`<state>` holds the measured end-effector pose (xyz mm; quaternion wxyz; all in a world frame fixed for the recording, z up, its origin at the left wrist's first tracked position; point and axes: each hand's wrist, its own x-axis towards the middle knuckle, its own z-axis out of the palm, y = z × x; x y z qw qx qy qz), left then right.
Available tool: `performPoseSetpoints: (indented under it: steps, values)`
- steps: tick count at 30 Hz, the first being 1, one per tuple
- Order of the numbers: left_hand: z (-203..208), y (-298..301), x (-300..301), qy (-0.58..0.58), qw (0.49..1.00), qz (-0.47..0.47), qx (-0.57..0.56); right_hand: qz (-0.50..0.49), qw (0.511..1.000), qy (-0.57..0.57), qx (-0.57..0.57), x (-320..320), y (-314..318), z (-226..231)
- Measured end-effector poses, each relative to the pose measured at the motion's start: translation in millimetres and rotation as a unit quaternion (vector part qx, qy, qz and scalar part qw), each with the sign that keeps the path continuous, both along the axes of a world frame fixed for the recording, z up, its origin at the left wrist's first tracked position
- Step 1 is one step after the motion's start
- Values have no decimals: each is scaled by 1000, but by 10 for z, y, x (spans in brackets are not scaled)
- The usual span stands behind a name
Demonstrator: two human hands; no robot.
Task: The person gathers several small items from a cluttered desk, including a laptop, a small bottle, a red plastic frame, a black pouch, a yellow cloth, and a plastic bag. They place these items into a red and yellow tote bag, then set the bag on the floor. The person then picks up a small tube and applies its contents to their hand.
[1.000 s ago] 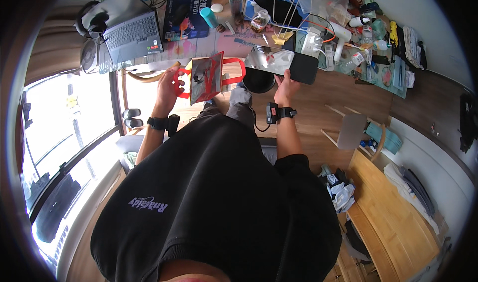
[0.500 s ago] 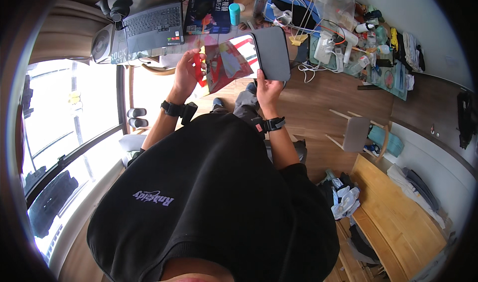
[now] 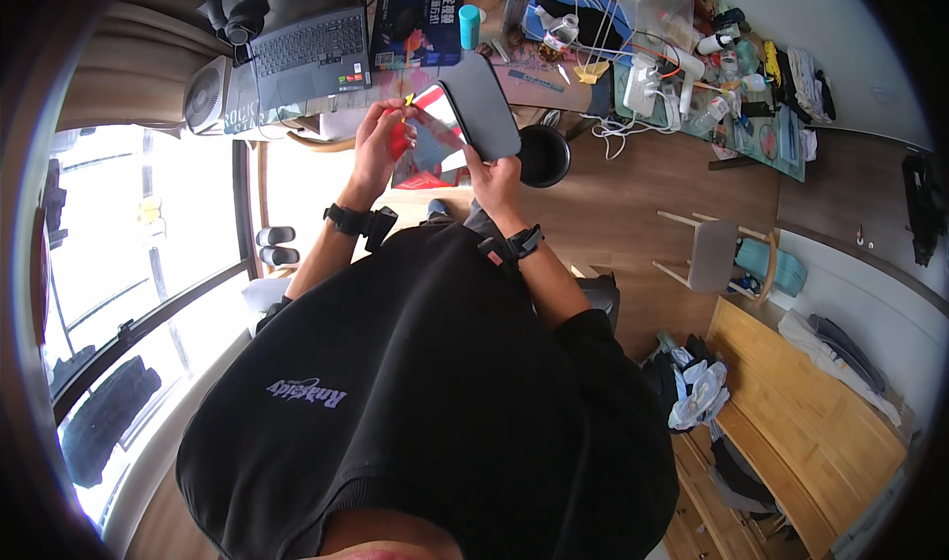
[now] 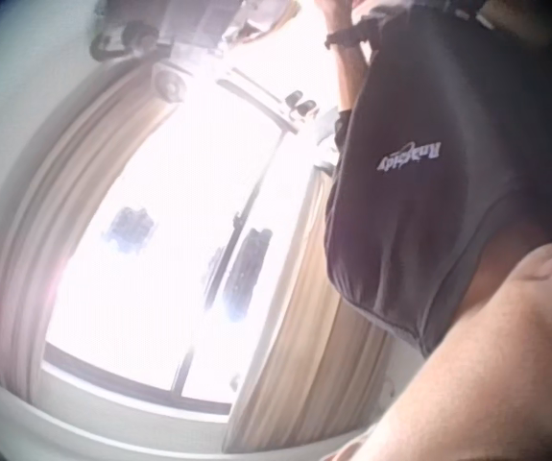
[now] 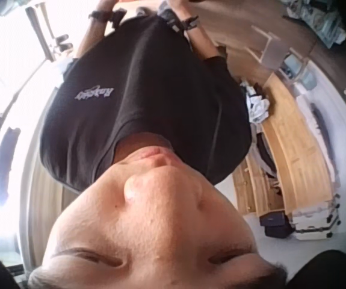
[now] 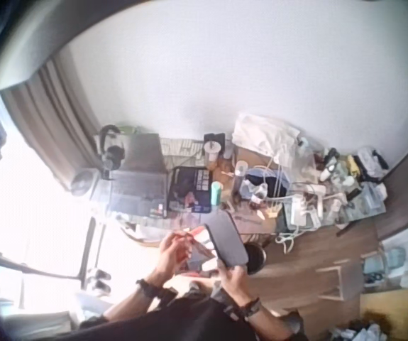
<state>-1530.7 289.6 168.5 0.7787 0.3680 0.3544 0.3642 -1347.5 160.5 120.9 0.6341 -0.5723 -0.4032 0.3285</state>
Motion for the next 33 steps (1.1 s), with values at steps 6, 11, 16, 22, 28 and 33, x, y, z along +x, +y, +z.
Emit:
performPoseSetpoints:
  steps: [6, 11, 16, 22, 28, 33]
  values:
    - [-76, -78, 188, 185, 975, 16, 120, -37, 995, -94, -9, -123, 15, 235]
    - [-41, -221, 385, 136, 985, 19, 103, -43, 993, -110, 20, -193, -14, 373]
    - [17, -230, 365, 179, 968, -22, 175, -50, 998, -23, 26, -184, -103, 436]
    - [70, -324, 391, 91, 995, -29, 29, -30, 996, 41, 74, -172, -153, 575]
    - [131, -517, 361, -93, 994, 36, -37, 78, 977, -93, 178, -38, -137, 813]
    - [249, -548, 237, -136, 989, 56, -28, 127, 946, -269, 129, 236, -144, 885]
